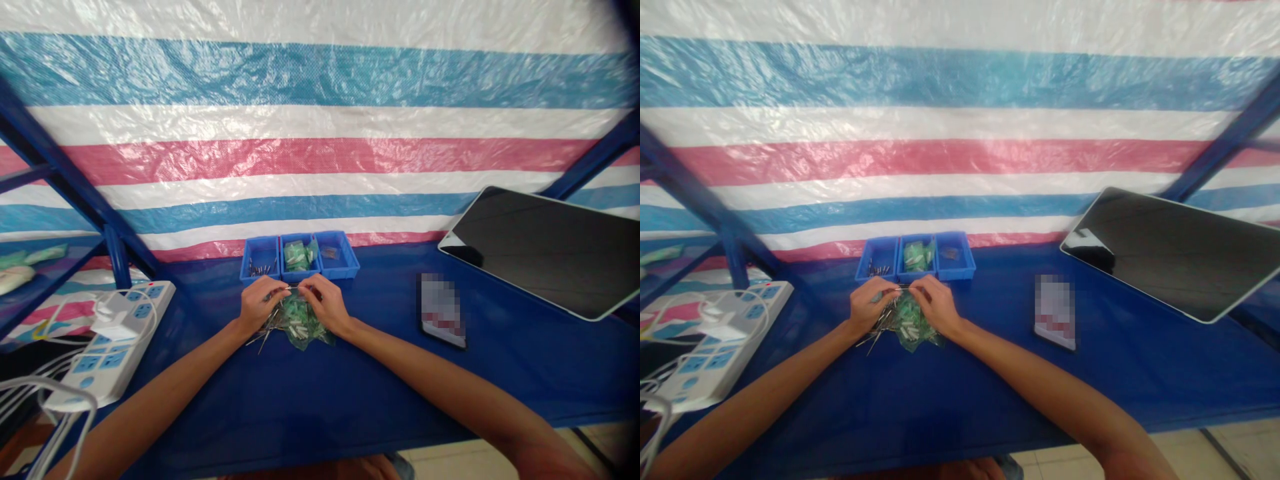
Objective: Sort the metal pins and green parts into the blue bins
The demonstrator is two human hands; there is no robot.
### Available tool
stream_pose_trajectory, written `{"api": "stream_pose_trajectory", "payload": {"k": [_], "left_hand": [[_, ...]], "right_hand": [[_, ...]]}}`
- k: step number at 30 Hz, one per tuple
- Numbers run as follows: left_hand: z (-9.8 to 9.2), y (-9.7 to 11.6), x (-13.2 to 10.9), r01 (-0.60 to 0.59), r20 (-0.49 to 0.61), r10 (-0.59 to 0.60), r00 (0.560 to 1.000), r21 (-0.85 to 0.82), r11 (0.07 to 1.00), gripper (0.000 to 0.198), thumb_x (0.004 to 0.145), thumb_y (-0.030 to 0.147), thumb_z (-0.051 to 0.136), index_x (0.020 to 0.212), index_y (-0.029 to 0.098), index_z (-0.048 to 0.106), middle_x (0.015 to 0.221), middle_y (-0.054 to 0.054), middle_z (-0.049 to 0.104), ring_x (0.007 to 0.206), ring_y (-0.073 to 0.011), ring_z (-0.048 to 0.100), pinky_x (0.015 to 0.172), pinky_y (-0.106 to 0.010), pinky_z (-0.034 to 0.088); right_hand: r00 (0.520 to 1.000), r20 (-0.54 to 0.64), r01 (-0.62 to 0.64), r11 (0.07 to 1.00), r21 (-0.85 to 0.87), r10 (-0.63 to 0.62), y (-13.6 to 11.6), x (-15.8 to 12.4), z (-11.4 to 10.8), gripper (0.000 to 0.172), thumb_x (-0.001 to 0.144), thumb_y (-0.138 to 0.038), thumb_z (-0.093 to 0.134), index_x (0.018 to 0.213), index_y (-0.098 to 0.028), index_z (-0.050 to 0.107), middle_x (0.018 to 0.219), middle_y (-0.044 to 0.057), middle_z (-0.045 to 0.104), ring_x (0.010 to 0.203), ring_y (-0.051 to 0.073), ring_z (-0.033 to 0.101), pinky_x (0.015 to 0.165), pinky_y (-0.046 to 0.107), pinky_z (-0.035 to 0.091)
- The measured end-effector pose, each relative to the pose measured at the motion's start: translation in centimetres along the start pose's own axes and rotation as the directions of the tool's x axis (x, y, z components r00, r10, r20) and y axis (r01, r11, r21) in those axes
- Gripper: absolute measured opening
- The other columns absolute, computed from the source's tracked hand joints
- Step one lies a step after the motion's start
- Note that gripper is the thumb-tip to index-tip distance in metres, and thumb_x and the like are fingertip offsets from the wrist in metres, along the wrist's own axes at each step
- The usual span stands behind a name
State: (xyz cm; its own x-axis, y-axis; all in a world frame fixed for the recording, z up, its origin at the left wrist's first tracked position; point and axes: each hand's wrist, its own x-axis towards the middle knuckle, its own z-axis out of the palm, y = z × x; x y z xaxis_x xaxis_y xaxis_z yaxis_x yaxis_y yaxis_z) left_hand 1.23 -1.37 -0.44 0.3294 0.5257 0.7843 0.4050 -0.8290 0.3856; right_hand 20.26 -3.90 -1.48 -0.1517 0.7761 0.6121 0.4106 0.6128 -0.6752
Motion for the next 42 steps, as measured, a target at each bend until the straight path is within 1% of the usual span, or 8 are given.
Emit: {"api": "stream_pose_trajectory", "payload": {"k": [3, 11, 18, 23, 29, 34, 38, 42], "left_hand": [[0.02, 0.01, -0.02, -0.001, -0.007, 0.001, 1.0, -0.003, 1.0, 0.011, 0.081, 0.026, 0.065, 0.088, 0.018, 0.068, 0.073, -0.002, 0.068, 0.064, -0.0118, 0.058, 0.064, -0.026, 0.047], [0.04, 0.14, 0.05, -0.028, -0.002, 0.028, 1.0, -0.006, 1.0, 0.008, 0.083, 0.023, 0.063, 0.088, 0.018, 0.066, 0.08, -0.003, 0.07, 0.071, -0.0129, 0.062, 0.069, -0.027, 0.049], [0.08, 0.01, 0.0, 0.002, 0.004, -0.002, 1.0, 0.033, 0.999, 0.011, 0.085, 0.026, 0.059, 0.081, 0.017, 0.064, 0.073, -0.002, 0.066, 0.069, -0.0124, 0.06, 0.069, -0.026, 0.048], [-0.02, -0.07, -0.13, -0.01, 0.005, 0.01, 1.0, 0.004, 1.0, 0.008, 0.084, 0.023, 0.061, 0.079, 0.017, 0.063, 0.071, -0.002, 0.066, 0.066, -0.0119, 0.058, 0.066, -0.026, 0.047], [-0.03, 0.1, -0.05, -0.035, -0.003, 0.035, 0.999, -0.019, 0.999, 0.007, 0.081, 0.019, 0.064, 0.087, 0.018, 0.066, 0.081, -0.003, 0.07, 0.072, -0.0131, 0.062, 0.07, -0.028, 0.05], [-0.03, 0.45, -0.02, 0.025, -0.025, -0.026, 0.999, -0.042, 0.999, 0.012, 0.085, 0.019, 0.058, 0.094, 0.017, 0.066, 0.092, -0.006, 0.071, 0.085, -0.0164, 0.066, 0.08, -0.031, 0.052], [-0.03, 0.4, 0.01, 0.045, -0.025, -0.045, 0.999, -0.008, 0.999, 0.013, 0.086, 0.02, 0.057, 0.095, 0.017, 0.066, 0.088, -0.006, 0.071, 0.081, -0.0151, 0.065, 0.079, -0.029, 0.051], [-0.01, -0.07, -0.06, -0.015, 0.012, 0.014, 1.0, 0.043, 0.999, 0.021, 0.088, 0.019, 0.054, 0.106, 0.018, 0.065, 0.088, -0.005, 0.068, 0.08, -0.0143, 0.061, 0.077, -0.03, 0.049]], "right_hand": [[1.0, -0.004, -0.003, 1.0, -0.006, 0.003, 0.06, 0.03, -0.01, 0.023, 0.093, -0.033, 0.045, 0.087, -0.019, 0.062, 0.078, 0.004, 0.06, 0.066, 0.015, 0.051, 0.065, 0.026, 0.041], [1.0, 0.012, 0.018, 1.0, -0.008, -0.018, 0.22, 0.08, 0.01, 0.027, 0.094, -0.034, 0.043, 0.085, -0.018, 0.062, 0.075, 0.004, 0.059, 0.068, 0.015, 0.053, 0.066, 0.027, 0.042], [0.999, 0.025, 0.028, 1.0, -0.004, -0.028, 0.23, -0.04, 0.09, 0.023, 0.092, -0.036, 0.048, 0.092, -0.019, 0.064, 0.077, 0.004, 0.06, 0.065, 0.014, 0.052, 0.064, 0.026, 0.043], [0.998, 0.028, 0.051, 0.999, -0.02, -0.05, 0.26, -0.1, 0.13, 0.024, 0.094, -0.033, 0.045, 0.087, -0.019, 0.064, 0.077, 0.004, 0.06, 0.07, 0.015, 0.054, 0.066, 0.027, 0.042], [0.998, 0.054, 0.036, 0.998, -0.042, -0.033, 0.57, -0.03, 0.3, 0.024, 0.093, -0.032, 0.046, 0.089, -0.019, 0.066, 0.076, 0.004, 0.061, 0.07, 0.016, 0.055, 0.067, 0.027, 0.043], [1.0, 0.028, -0.002, 0.998, -0.059, 0.004, 0.49, 0.03, 0.27, 0.025, 0.094, -0.031, 0.045, 0.103, -0.02, 0.065, 0.083, 0.005, 0.063, 0.071, 0.016, 0.057, 0.067, 0.027, 0.044], [1.0, -0.003, -0.014, 0.999, -0.041, 0.013, 0.04, 0.02, 0.04, 0.025, 0.094, -0.029, 0.042, 0.1, -0.019, 0.065, 0.081, 0.005, 0.062, 0.07, 0.016, 0.056, 0.067, 0.027, 0.043], [0.999, -0.035, 0.002, 1.0, -0.019, -0.003, -0.16, -0.01, -0.05, 0.025, 0.094, -0.027, 0.041, 0.097, -0.018, 0.065, 0.082, 0.005, 0.062, 0.073, 0.016, 0.056, 0.07, 0.027, 0.043]]}}
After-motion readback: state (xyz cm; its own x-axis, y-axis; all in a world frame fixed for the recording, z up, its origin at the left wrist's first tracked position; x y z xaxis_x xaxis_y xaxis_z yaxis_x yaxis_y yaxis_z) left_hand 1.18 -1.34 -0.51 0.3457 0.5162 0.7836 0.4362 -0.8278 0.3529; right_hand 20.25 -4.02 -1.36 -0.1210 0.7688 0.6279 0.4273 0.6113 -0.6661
